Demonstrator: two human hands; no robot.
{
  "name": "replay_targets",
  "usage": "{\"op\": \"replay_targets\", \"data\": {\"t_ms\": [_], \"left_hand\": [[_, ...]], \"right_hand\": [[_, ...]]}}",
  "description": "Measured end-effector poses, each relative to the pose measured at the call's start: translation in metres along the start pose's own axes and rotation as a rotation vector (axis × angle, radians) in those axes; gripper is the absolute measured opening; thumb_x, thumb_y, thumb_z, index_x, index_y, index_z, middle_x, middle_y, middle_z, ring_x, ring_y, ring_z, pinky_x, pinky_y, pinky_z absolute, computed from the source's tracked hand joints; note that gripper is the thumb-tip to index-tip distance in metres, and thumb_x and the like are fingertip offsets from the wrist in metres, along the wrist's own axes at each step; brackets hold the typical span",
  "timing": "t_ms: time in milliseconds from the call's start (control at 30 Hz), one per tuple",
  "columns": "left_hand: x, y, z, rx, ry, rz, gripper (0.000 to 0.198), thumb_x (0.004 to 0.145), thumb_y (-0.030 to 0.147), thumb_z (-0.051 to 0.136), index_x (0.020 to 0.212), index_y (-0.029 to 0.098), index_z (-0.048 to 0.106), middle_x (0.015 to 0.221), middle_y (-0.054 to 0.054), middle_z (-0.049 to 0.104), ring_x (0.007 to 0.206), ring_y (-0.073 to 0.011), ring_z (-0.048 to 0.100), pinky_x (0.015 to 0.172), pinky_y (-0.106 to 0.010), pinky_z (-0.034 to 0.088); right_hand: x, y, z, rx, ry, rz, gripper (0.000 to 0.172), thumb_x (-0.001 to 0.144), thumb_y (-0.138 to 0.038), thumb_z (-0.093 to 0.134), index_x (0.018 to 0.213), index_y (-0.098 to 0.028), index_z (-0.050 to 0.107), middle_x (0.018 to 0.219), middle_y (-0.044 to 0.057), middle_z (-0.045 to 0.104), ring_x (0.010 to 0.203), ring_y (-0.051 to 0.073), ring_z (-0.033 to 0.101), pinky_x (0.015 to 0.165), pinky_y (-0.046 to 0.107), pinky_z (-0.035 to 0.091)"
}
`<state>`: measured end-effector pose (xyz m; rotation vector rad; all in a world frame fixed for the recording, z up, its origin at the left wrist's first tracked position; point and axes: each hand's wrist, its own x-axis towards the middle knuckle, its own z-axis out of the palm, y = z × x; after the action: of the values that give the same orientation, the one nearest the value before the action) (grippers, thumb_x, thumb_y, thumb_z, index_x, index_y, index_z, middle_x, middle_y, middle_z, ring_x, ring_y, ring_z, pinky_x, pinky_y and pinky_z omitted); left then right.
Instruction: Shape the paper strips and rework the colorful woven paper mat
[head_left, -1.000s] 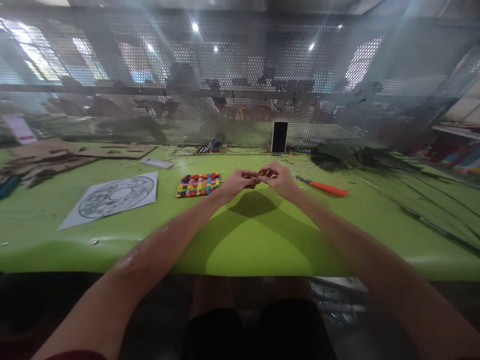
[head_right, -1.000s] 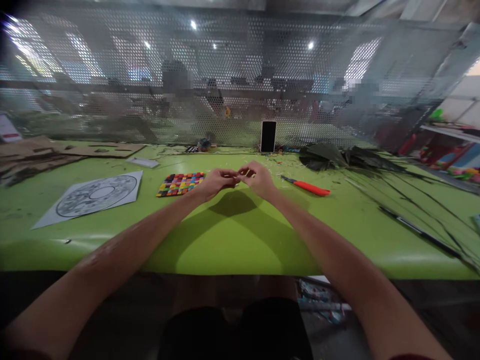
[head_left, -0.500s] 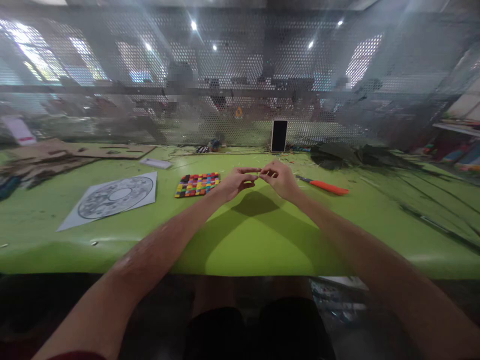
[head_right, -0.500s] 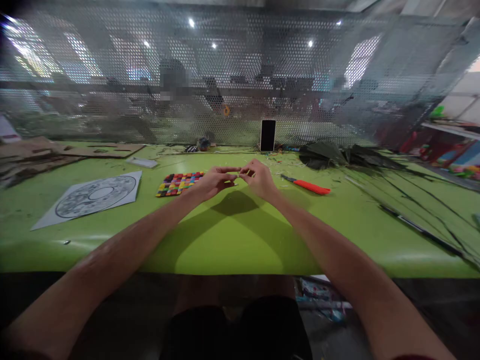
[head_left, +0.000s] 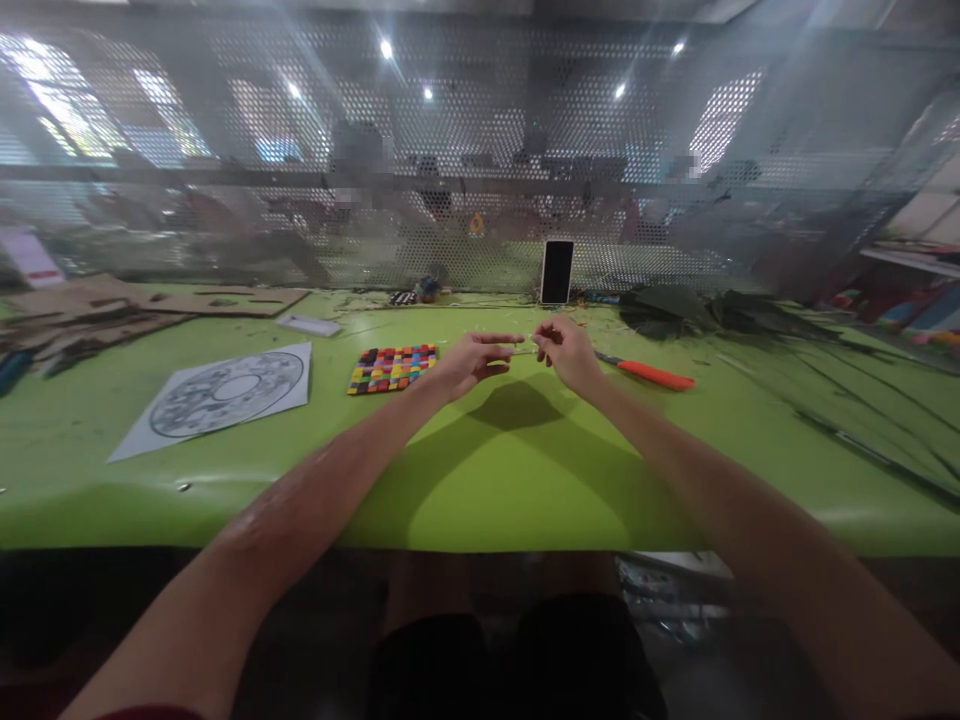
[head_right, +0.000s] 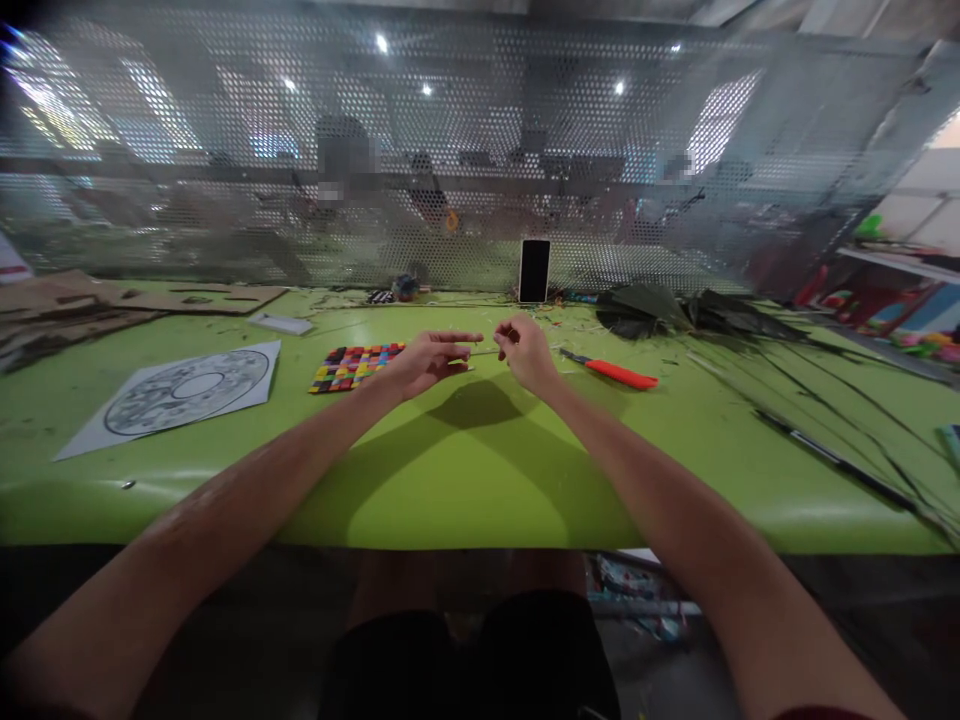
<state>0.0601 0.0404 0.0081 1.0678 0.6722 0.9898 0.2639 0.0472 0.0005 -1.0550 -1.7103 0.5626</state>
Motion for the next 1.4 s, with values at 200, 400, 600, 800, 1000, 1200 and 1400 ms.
{"op": "replay_targets", "data": {"t_ms": [200, 400, 600, 800, 1000, 1200, 1400], "left_hand": [[-0.002, 0.0, 0.003, 0.11, 0.004, -0.016, 0.019, 0.074, 0.0, 0.073, 0.09, 0.009, 0.079, 0.086, -0.007, 0.073, 0.065, -0.0078, 0.062, 0.07, -0.025, 0.055], [0.0, -0.002, 0.001, 0.168, 0.045, -0.023, 0.027, 0.075, -0.001, 0.071, 0.099, 0.008, 0.078, 0.082, -0.006, 0.071, 0.065, -0.008, 0.062, 0.072, -0.025, 0.055], [0.007, -0.006, -0.009, 0.216, 0.077, -0.023, 0.036, 0.075, -0.001, 0.068, 0.109, 0.008, 0.075, 0.083, -0.007, 0.071, 0.07, -0.0099, 0.063, 0.074, -0.025, 0.053], [0.005, -0.005, -0.008, 0.246, 0.069, -0.007, 0.03, 0.076, 0.002, 0.07, 0.106, 0.007, 0.074, 0.081, -0.006, 0.069, 0.066, -0.0088, 0.059, 0.074, -0.028, 0.053], [0.005, -0.007, -0.008, 0.318, 0.022, -0.005, 0.03, 0.078, 0.003, 0.07, 0.107, 0.008, 0.074, 0.086, -0.006, 0.07, 0.069, -0.0099, 0.061, 0.074, -0.028, 0.052], [0.004, -0.008, -0.007, 0.333, 0.022, -0.016, 0.028, 0.079, 0.004, 0.07, 0.106, 0.009, 0.075, 0.077, -0.006, 0.068, 0.069, -0.0114, 0.061, 0.074, -0.028, 0.052], [0.001, -0.006, -0.003, 0.351, 0.026, -0.036, 0.024, 0.081, 0.004, 0.067, 0.103, 0.009, 0.074, 0.071, -0.004, 0.066, 0.065, -0.0107, 0.06, 0.071, -0.026, 0.05]], "right_hand": [[0.005, -0.001, -0.003, 0.084, 0.059, 0.054, 0.016, 0.089, -0.029, 0.068, 0.083, -0.02, 0.055, 0.067, -0.002, 0.056, 0.052, 0.01, 0.055, 0.049, 0.025, 0.041], [0.006, -0.005, -0.007, 0.205, 0.067, 0.105, 0.024, 0.085, -0.037, 0.074, 0.084, -0.02, 0.056, 0.067, -0.002, 0.058, 0.052, 0.011, 0.055, 0.048, 0.024, 0.041], [-0.008, -0.038, -0.019, 0.41, -0.769, 0.167, 0.023, 0.076, -0.03, 0.085, 0.085, -0.012, 0.074, 0.078, 0.004, 0.068, 0.067, 0.01, 0.061, 0.063, 0.023, 0.049], [-0.02, -0.061, -0.009, 0.466, -1.476, 0.148, 0.023, 0.084, -0.029, 0.08, 0.096, -0.01, 0.078, 0.091, 0.008, 0.072, 0.064, 0.01, 0.065, 0.053, 0.02, 0.046], [-0.018, -0.046, -0.003, 0.331, -1.254, 0.204, 0.021, 0.075, -0.026, 0.086, 0.084, -0.013, 0.072, 0.065, -0.001, 0.067, 0.054, 0.007, 0.059, 0.049, 0.016, 0.043], [-0.026, -0.064, 0.0, 0.197, -1.306, 0.376, 0.029, 0.079, -0.033, 0.08, 0.103, -0.016, 0.076, 0.091, 0.007, 0.078, 0.062, 0.013, 0.07, 0.047, 0.017, 0.044], [-0.042, -0.099, 0.009, 0.269, -1.748, 0.549, 0.04, 0.074, -0.046, 0.085, 0.096, -0.014, 0.075, 0.084, 0.009, 0.078, 0.063, 0.016, 0.072, 0.044, 0.019, 0.043]]}}
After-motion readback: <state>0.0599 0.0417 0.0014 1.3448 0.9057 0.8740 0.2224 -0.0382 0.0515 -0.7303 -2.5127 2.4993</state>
